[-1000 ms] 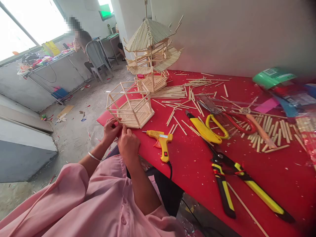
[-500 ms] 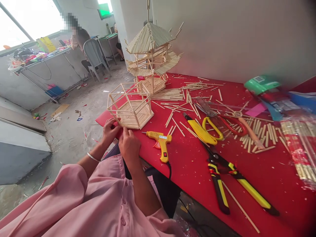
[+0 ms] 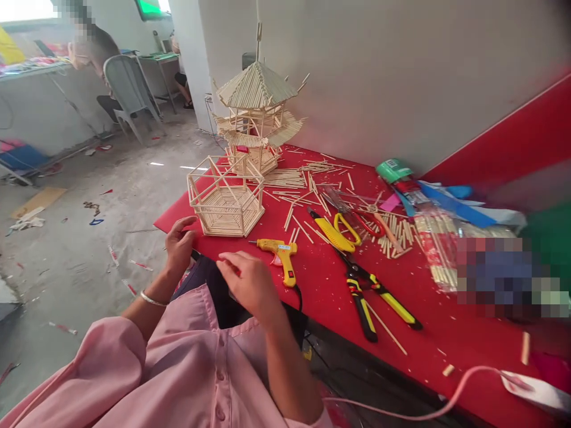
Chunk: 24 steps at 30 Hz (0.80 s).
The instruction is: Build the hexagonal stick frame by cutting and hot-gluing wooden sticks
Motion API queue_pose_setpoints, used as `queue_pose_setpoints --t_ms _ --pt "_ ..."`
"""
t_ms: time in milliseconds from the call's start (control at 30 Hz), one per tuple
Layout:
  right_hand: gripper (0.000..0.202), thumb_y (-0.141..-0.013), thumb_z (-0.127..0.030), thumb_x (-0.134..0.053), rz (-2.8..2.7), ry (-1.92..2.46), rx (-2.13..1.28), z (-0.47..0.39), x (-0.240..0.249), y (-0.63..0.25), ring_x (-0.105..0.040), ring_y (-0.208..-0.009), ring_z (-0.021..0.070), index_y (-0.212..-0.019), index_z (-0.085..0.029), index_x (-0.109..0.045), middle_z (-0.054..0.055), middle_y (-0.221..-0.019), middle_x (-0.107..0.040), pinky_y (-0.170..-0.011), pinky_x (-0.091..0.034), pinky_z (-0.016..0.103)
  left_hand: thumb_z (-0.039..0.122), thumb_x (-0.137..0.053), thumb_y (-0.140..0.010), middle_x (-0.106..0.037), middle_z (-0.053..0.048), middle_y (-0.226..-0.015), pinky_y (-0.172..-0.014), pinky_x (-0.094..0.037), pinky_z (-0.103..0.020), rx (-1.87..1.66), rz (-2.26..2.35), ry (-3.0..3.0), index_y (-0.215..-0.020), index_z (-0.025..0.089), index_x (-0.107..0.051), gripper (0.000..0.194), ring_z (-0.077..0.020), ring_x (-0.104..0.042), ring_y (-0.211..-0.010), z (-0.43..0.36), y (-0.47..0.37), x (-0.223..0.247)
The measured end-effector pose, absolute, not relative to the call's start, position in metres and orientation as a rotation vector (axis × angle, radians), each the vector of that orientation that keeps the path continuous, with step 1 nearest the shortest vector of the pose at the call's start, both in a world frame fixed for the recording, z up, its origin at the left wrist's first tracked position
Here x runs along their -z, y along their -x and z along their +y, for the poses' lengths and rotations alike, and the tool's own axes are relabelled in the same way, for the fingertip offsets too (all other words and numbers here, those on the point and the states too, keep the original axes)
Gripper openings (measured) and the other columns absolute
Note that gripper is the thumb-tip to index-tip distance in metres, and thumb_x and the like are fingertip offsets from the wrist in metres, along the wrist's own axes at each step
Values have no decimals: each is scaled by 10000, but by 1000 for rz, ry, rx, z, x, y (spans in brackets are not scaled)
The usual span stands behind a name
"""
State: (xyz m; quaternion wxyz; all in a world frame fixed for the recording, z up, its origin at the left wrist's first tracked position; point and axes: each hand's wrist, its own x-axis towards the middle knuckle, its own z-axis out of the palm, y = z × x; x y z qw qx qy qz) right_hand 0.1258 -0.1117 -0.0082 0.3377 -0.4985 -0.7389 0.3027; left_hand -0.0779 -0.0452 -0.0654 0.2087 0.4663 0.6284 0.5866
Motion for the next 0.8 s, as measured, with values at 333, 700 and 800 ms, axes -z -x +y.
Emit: queue_pose_setpoints --t_ms 333,700,800 --pt "196 -840 -237 -598 -1896 2292 -310 10 -20 -223 -693 -898 213 -912 -215 -778 73 -941 -770 -731 -463 264 277 -632 -817 -726 -55 -961 -697 -514 -258 -1877 1525 -1238 -952 191 -737 192 -160 -654 -850 -52 83 40" --pt "226 -738 -198 -652 -1857 2623 -321 43 -3 -217 -691 -964 243 -921 -220 -783 100 -1039 -755 -753 -488 282 247 -631 -810 -720 -37 -849 -704 -542 -282 -1790 1471 -1157 -901 183 -732 149 -145 -660 -744 -56 96 46" --pt "232 -724 -201 -654 -1869 2675 -340 46 -7 -216 -696 -936 242 -914 -234 -782 86 -1008 -758 -736 -492 285 244 -623 -806 -720 -37 -840 -699 -548 -284 -1765 1487 -1147 -886 183 -727 145 -144 -659 -723 -56 96 47"
